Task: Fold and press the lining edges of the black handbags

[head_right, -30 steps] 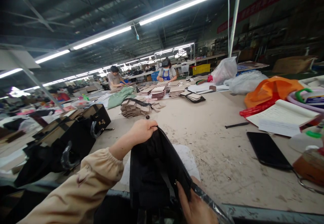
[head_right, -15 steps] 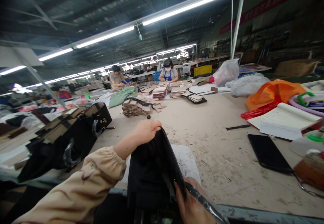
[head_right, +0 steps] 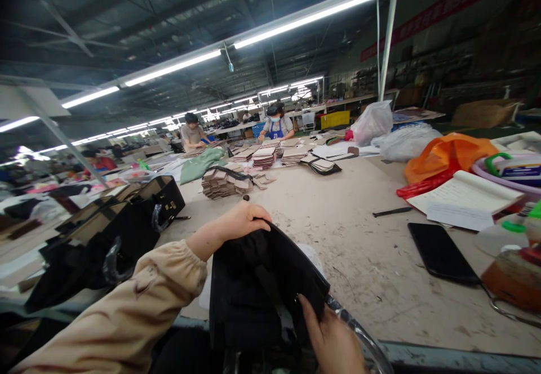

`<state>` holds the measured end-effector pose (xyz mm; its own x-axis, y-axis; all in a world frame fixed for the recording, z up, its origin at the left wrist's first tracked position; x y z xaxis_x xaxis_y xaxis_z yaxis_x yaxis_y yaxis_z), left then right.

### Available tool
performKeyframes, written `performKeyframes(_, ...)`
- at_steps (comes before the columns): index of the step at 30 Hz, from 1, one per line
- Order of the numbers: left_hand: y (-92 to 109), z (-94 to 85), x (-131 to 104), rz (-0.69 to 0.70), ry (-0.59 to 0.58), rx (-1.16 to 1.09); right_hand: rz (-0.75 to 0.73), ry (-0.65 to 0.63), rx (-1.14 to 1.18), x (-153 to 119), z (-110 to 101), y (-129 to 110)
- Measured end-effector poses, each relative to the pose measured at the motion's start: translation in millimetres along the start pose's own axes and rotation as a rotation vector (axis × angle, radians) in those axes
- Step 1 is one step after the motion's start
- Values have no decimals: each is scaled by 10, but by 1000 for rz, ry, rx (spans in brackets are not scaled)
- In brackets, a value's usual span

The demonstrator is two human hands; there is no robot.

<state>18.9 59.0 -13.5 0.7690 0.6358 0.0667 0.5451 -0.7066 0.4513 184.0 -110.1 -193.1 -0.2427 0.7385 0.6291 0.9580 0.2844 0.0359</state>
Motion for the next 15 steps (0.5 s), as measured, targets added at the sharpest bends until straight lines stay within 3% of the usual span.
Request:
performKeyframes(2,-1,13,23,4,-9,-27,-65,-5,-68,5,3,-6)
performKeyframes(10,-61,-7,51,-12,-58,-104,23,-99,49,-75,124,44)
performKeyframes(15,-75,15,54,-15,-50,-109,-1,-86,27,-53,98,32)
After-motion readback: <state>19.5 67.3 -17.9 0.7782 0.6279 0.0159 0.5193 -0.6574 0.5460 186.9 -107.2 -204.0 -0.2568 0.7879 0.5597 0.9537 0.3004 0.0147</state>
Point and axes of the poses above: each hand's wrist, its own x-axis towards the middle knuckle, its own z-axis out of the palm, y = z × x, the point moved 3 cm from there along x, towards the middle knuckle, and after that the axes turned 9 degrees about -x, right-handed, at the moved point
